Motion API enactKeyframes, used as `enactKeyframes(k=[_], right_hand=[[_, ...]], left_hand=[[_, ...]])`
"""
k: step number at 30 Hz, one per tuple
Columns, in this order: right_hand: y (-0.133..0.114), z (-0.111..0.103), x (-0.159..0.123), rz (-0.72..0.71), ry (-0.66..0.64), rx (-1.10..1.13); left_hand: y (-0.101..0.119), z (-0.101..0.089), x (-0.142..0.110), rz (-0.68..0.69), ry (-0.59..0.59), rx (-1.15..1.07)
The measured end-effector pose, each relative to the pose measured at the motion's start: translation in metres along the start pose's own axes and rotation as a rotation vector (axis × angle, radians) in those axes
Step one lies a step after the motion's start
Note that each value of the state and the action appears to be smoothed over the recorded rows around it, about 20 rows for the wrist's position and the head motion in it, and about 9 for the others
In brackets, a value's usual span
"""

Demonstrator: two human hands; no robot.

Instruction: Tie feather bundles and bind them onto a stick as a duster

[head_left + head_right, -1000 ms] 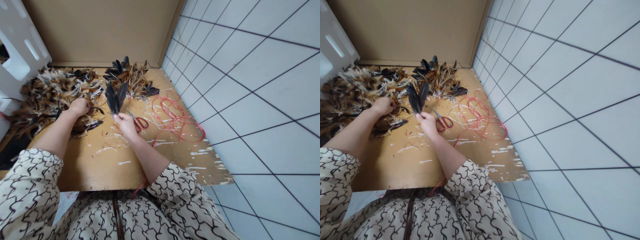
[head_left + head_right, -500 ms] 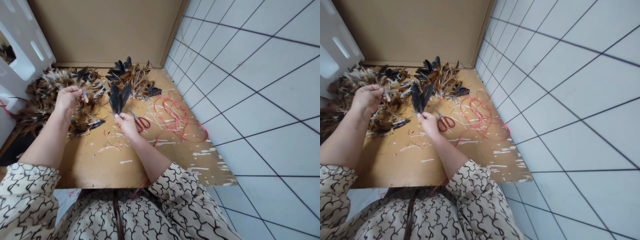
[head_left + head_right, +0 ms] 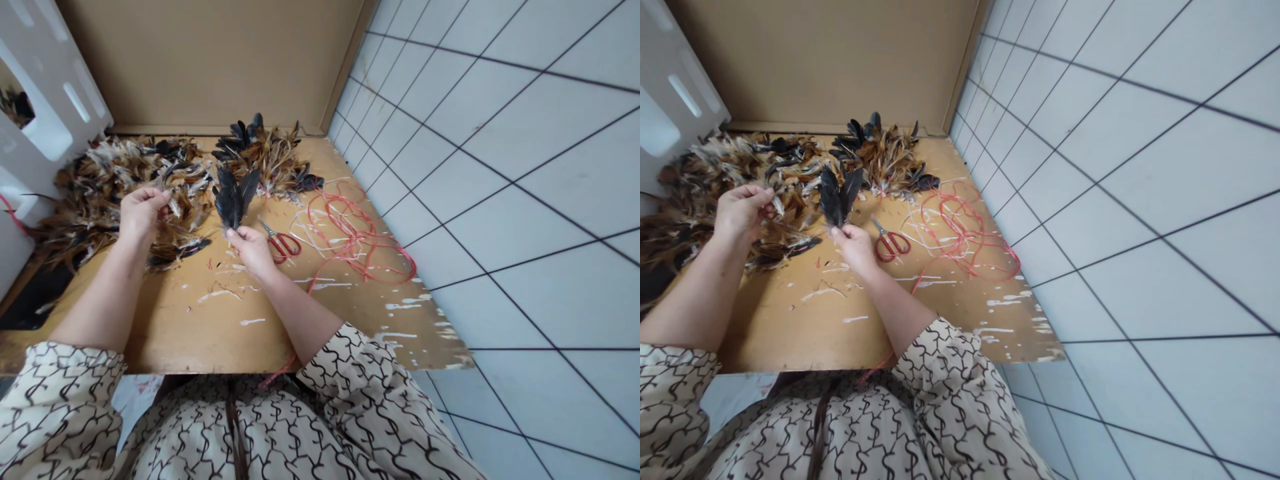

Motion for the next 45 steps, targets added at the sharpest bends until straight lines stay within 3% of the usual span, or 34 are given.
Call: enactKeyframes(k=[7,10,24,36,45], right_hand=[[-0.001,0.005,-0.004,0.016,-0.027,0.026],[-0.003,0.006,-0.006,0.01,-0.038,0.036],[-0.003,0.014,-0.012,0.075,-0.14,0.098],[0.002,0.012,-0.012,0.063,-0.094,0.031],[-0.006,0.006,-0.009,-0.023,-0.024,0.075]], left_hand=[[-0.008,0.02,-0.028,-0.044,-0.255,-0.019],[-0.012,0.027,-0.042,-0.067,-0.308,-0.049],[-0.031,0.037,-0.066,0.038,-0.269,-0.015],[-0.032,0.036,-0.072,0.169,-0.232,0.011],[-0.038,0.037,-0.075,0.065,-0.266,-0.073]])
Point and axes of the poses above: each hand's wrist, its own x-axis towards the middle knuckle, its own z-axis out of the palm, y = z × x, the point moved 7 cm from there along x, towards the middle knuckle, and after that the axes turned 9 degrees about y, right-handed, at the moved point
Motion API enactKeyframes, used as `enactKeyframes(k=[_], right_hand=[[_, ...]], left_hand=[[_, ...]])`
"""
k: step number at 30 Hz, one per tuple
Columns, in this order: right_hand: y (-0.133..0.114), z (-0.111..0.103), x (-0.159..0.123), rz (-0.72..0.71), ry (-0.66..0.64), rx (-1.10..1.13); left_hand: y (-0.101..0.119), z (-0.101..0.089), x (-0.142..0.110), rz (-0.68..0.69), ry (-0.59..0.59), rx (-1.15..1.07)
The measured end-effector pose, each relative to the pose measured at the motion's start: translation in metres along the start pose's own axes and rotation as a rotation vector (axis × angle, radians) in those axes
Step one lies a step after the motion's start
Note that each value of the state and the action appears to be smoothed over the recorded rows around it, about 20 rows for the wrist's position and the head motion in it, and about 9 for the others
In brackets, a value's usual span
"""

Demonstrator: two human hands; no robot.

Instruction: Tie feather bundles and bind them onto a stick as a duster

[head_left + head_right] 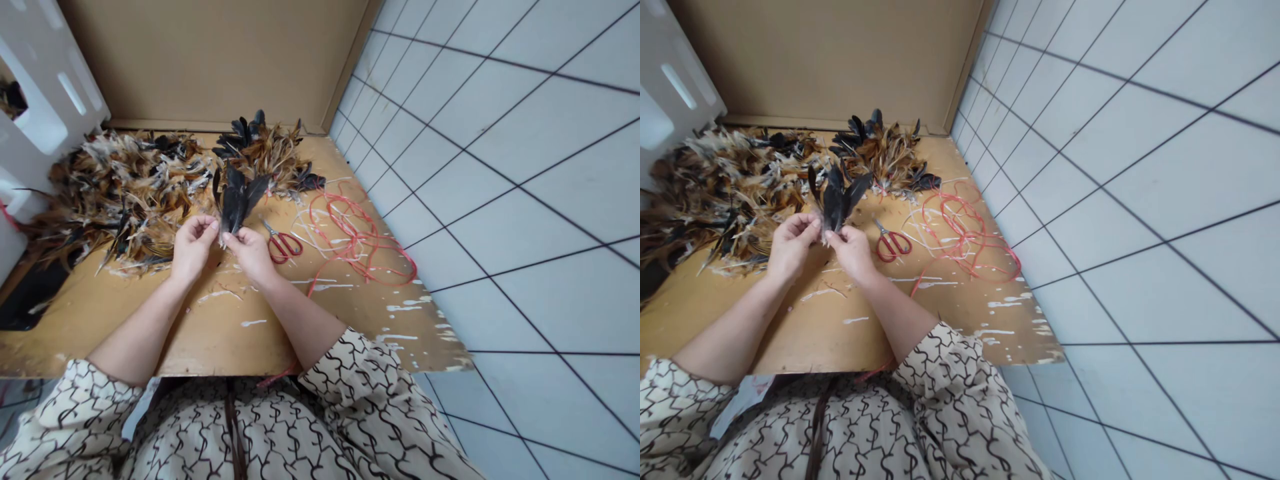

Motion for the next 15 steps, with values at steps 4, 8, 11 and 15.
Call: enactKeyframes(k=[4,8,11,15], right_hand=[[-0.003,-0.007,0.002,-0.03,0.08,0.006],[-0.002,-0.01,0.003,-0.031,0.115,0.001],[-0.002,-0.01,0.002,-0.021,0.131,0.037],[-0.002,-0.008,0.001,0.021,0.134,0.119]], left_hand=[[-0.011,0.005,-0.005,-0.135,-0.069,-0.081],[-0.023,0.01,-0.009,-0.279,-0.118,-0.16],[-0.029,0.012,-0.012,-0.375,-0.133,-0.189],[-0.032,0.015,-0.017,-0.485,-0.137,-0.231]])
Point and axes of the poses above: each hand's wrist, its own x-axis towards the middle knuckle, its own z-axis out of the palm, y = z × x, the point moved 7 cm from there along x, towards the middle knuckle, and after that the axes turned 9 degrees about y, right-handed, at the moved point
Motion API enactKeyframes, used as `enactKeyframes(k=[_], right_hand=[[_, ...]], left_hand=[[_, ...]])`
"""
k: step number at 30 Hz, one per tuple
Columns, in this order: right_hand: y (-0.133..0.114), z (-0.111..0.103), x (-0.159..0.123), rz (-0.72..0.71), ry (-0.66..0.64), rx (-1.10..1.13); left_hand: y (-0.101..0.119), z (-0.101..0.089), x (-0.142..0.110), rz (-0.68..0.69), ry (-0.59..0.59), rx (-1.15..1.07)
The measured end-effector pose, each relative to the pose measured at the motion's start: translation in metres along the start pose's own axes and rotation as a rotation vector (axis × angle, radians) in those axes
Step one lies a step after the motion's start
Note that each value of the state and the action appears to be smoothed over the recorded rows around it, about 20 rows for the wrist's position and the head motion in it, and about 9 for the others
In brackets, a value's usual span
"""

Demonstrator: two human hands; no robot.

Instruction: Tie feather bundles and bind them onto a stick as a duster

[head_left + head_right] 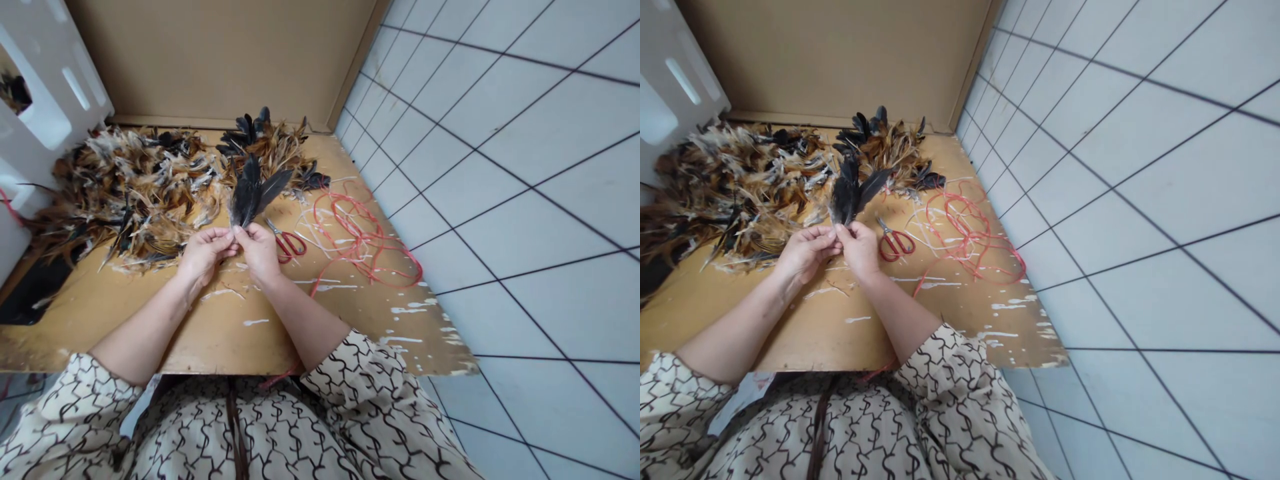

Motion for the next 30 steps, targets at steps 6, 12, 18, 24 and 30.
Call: enactKeyframes(k=[6,12,18,24,30], right_hand=[[0.0,0.006,-0.001,0.106,-0.096,0.112],[-0.004,0.014,-0.001,0.119,-0.272,0.116],[-0.01,0.008,0.001,-0.11,-0.212,-0.058],[-0.008,0.01,-0.003,-0.321,-0.184,-0.657],[-0.003,0.018,-0.009,-0.333,-0.344,-1.187]], left_hand=[[-0.004,0.0,-0.001,-0.15,-0.023,-0.057],[-0.003,0.001,-0.001,-0.227,-0.077,-0.036],[0.033,-0.004,-0.013,0.032,-0.052,0.336],[0.105,-0.064,-0.03,0.454,0.224,1.229],[0.094,-0.111,-0.025,0.483,0.104,1.877]])
Point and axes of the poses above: each hand's wrist, its own x-axis towards the middle knuckle, its own z-axis out of the palm, y = z × x, the point moved 7 cm from there along x, towards the middle knuckle, and after that the axes turned 9 degrees about y, right-handed, at the moved point
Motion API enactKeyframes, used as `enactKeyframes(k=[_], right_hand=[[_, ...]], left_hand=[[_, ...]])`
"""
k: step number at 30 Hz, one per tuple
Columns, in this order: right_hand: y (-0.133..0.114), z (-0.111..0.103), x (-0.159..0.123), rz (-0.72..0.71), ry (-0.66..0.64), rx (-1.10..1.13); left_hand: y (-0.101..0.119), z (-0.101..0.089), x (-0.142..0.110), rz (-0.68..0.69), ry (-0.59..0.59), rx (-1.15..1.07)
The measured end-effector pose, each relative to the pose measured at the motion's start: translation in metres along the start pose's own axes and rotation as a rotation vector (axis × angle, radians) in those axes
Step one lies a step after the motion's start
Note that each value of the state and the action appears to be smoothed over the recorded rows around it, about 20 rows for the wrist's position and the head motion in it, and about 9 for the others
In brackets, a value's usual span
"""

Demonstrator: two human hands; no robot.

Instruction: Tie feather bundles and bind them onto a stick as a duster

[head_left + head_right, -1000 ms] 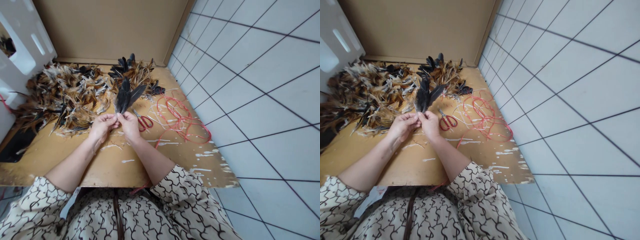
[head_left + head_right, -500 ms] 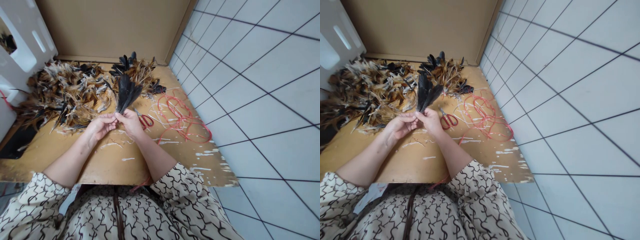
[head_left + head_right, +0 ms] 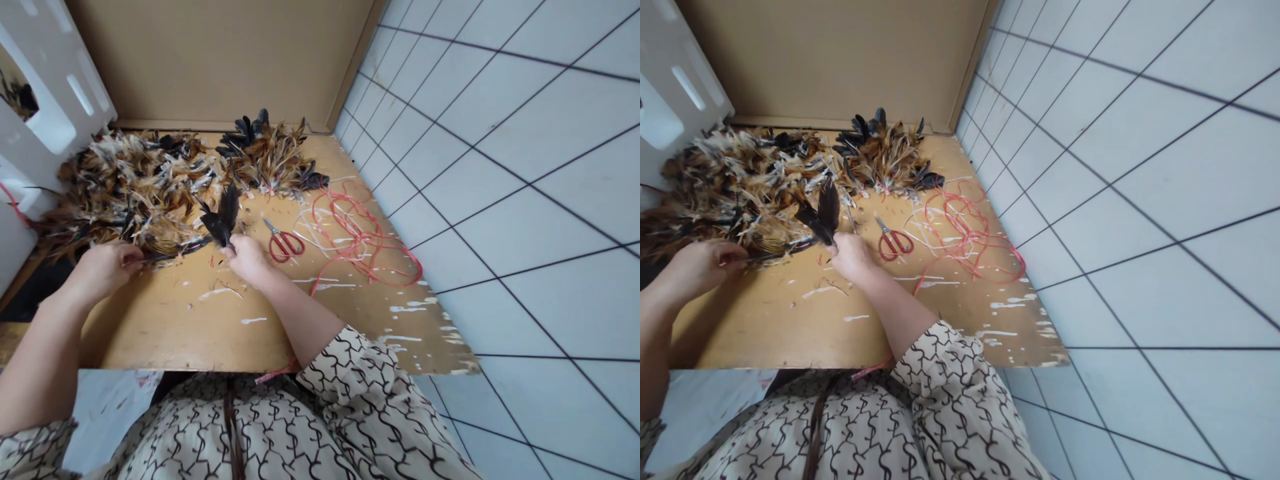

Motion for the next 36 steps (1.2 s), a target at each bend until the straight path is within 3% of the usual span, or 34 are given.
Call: enactKeyframes(k=[6,8,12,14,17,20,22,24,27,31,36], right_hand=[[0.0,0.001,-0.002,0.009,-0.071,-0.076],[0.001,0.0,-0.002,0.029,-0.065,-0.076],[0.002,-0.001,-0.001,0.035,-0.05,-0.041],[0.002,0.0,0.0,0.028,-0.034,-0.015],[0.005,0.002,0.001,0.036,0.022,0.072],[0.011,0.004,0.005,0.082,0.092,0.322],[0.015,0.006,0.007,0.14,0.11,0.572],[0.017,0.008,0.008,0.203,0.101,0.815],[0.017,0.006,0.009,0.265,0.095,1.079],[0.016,-0.002,0.008,0.283,0.134,1.263],[0.022,-0.006,0.008,0.306,0.212,1.297]], left_hand=[[0.002,0.008,-0.005,0.115,-0.034,0.132],[0.0,-0.003,-0.006,0.133,0.004,0.169],[-0.007,-0.047,-0.008,0.101,0.22,0.269],[-0.01,-0.069,-0.008,0.021,0.305,0.265],[-0.025,-0.085,-0.011,-0.395,0.373,0.0],[-0.018,-0.064,-0.01,-0.641,0.403,-0.648],[0.005,-0.045,-0.001,-0.58,0.408,-1.053],[0.033,-0.025,0.01,-0.5,0.333,-1.308],[0.078,0.001,0.023,-0.393,0.174,-1.467],[0.122,0.015,0.031,-0.263,0.075,-1.557],[0.128,0.025,0.033,-0.291,0.095,-1.623]])
Point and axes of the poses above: each hand's wrist, its own x-axis towards the middle knuckle, its own z-axis out of the palm, y = z × x, the point moved 7 cm from there along x, towards the middle knuckle, and after that the axes turned 9 degrees about y, right-handed, at the moved point
